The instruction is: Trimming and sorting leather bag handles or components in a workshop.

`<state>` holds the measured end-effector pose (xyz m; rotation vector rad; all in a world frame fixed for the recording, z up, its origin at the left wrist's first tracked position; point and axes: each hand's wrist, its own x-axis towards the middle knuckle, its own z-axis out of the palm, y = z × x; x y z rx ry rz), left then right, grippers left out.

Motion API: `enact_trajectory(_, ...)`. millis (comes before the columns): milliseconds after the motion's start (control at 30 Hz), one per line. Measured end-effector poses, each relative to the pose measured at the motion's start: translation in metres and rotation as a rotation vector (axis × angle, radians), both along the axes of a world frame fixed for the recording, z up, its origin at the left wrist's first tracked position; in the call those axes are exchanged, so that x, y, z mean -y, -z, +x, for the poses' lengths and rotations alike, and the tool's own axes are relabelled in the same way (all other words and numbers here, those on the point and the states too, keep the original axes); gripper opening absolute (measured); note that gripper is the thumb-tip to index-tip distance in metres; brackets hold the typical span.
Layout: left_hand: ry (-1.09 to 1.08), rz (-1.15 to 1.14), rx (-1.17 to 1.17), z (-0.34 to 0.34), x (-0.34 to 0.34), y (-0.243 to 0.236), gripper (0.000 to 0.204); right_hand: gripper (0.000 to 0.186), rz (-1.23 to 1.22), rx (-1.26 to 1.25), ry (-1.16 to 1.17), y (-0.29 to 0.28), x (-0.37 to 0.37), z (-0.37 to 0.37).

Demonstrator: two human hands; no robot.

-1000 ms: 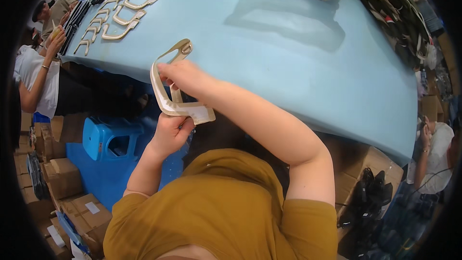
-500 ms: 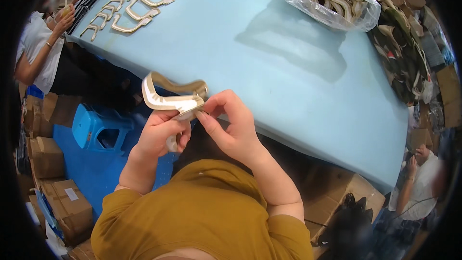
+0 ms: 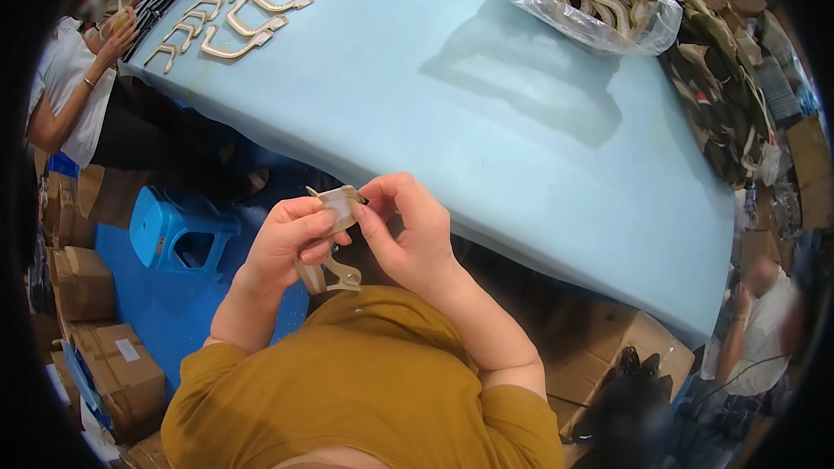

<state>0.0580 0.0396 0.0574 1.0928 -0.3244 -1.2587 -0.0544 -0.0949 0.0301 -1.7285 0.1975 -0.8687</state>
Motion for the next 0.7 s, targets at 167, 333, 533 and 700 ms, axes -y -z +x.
enact_trajectory(167, -0.001, 0.012, 0.021, 0.0, 0.001, 0.002, 0.016, 0.017, -0.154, 0.014, 0.039, -0.004, 0.001, 0.002)
enact_trajectory(333, -0.003, 0.016, 0.074, 0.0, 0.001, 0.005, 0.018, 0.016, -0.234, 0.02, 0.104, -0.004, -0.001, 0.004)
enact_trajectory(533, -0.035, -0.002, 0.096, -0.002, 0.002, 0.007, 0.018, 0.016, -0.149, 0.036, 0.116, 0.001, -0.004, 0.007)
enact_trajectory(700, -0.039, -0.02, 0.175, -0.002, 0.002, 0.012, 0.018, 0.017, -0.096, 0.001, 0.098, 0.005, -0.005, 0.004)
